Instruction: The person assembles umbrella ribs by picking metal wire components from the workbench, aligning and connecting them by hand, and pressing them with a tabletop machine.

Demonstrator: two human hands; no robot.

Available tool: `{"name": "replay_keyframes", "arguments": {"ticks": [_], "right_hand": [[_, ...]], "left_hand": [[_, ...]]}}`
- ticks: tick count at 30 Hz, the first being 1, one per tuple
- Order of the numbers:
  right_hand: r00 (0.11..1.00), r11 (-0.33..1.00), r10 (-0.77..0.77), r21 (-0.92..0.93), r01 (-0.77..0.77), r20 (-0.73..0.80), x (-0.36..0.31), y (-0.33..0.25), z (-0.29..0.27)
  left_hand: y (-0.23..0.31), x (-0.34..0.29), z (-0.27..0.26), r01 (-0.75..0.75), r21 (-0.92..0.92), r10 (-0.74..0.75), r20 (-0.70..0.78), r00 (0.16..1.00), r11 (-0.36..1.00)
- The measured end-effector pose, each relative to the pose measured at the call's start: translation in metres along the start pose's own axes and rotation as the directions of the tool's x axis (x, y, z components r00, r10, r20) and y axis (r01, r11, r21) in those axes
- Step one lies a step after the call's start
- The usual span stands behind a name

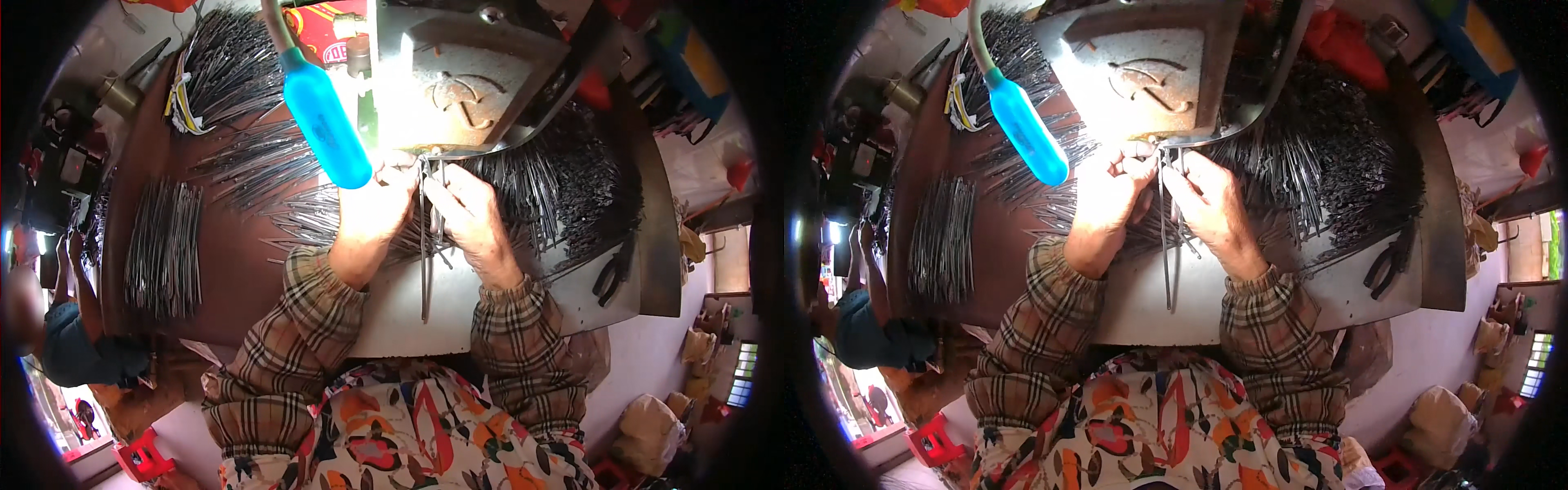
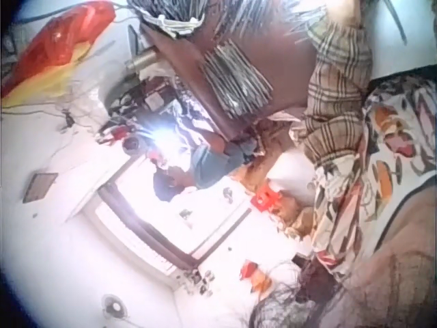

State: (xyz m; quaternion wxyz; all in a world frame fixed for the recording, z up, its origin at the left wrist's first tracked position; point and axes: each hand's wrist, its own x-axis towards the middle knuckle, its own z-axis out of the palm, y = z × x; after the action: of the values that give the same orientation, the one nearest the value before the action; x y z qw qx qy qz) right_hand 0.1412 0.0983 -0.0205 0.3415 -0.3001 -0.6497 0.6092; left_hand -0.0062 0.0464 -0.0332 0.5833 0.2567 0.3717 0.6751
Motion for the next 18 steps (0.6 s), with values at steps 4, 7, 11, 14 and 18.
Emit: {"name": "replay_keyframes", "arguments": {"ticks": [4,7,11,14,18], "right_hand": [[1.0,1.0,0.019,-0.025,-0.019,-0.005,0.001,-0.002,0.001],[0.994,0.982,-0.102,-0.164,0.095,-0.033,0.003,0.013,0.0],[0.998,0.996,-0.052,-0.072,0.049,-0.035,0.001,0.007,0.006],[0.995,0.992,0.099,0.077,-0.097,-0.018,-0.002,-0.002,0.006],[0.982,0.96,0.186,0.205,-0.189,0.037,-0.007,-0.011,-0.002]], "left_hand": [[-0.006,0.002,0.007,-0.153,0.392,0.23,-0.158,0.96,0.907],[-0.018,0.006,0.006,-0.186,0.584,0.347,-0.177,0.921,0.79],[-0.018,0.009,-0.01,-0.26,0.234,0.309,-0.202,0.929,0.937],[-0.003,0.002,0.003,-0.149,0.334,0.221,-0.188,0.957,0.931],[-0.001,-0.021,0.001,-0.442,0.896,0.57,0.39,0.723,-0.053]]}}
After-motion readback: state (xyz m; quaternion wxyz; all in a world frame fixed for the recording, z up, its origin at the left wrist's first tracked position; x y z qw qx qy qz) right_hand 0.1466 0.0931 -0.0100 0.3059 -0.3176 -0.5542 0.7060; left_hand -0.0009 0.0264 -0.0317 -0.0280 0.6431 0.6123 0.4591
